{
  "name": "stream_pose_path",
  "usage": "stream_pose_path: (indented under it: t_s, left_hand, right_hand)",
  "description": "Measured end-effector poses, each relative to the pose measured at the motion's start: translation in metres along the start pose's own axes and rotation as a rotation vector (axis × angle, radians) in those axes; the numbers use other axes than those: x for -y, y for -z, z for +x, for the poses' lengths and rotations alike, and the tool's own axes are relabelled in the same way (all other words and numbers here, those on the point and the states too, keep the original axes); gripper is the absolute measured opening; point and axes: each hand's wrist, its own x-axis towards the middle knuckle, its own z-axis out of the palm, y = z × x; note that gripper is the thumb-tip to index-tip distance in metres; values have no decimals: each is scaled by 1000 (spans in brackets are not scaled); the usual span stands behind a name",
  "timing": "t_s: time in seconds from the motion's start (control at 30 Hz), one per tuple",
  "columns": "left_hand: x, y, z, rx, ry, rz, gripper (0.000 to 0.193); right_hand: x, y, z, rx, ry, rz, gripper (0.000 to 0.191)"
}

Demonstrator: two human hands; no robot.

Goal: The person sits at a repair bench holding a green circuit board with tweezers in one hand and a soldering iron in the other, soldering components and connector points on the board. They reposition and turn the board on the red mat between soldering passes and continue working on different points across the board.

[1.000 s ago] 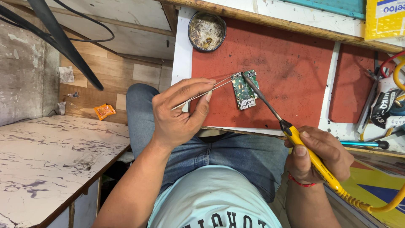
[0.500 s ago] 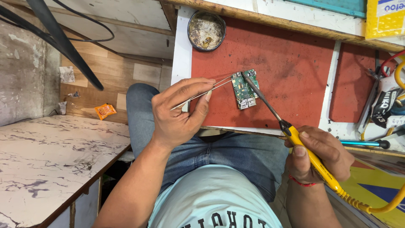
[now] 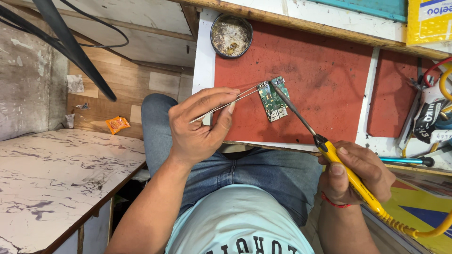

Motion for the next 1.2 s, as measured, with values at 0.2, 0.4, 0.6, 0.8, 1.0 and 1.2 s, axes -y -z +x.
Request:
stream_pose_path:
  t_s: [0.2, 0.4, 0.6, 0.8, 1.0, 1.2]
  left_hand:
    - [2, 0, 0, 15, -3, -12, 23]
    - [4, 0, -3, -16, -3, -46, 19]
    - [7, 3, -7, -141, -7, -190, 19]
    - [-7, 1, -10, -120, -1, 36, 15]
    - [-25, 9, -26, 26, -10, 91, 13]
    - [-24, 8, -14, 64, 53, 48, 12]
  right_hand:
    - [-2, 3, -3, 21, -10, -27, 30]
    - [-24, 6, -15, -208, 32, 251, 25]
    - [-29, 6, -19, -363, -114, 320, 23]
    - [-28, 2, -13, -339, -141, 385, 24]
    - [-32, 3, -19, -344, -156, 469, 24]
    - [-35, 5, -23, -329, -156, 499, 25]
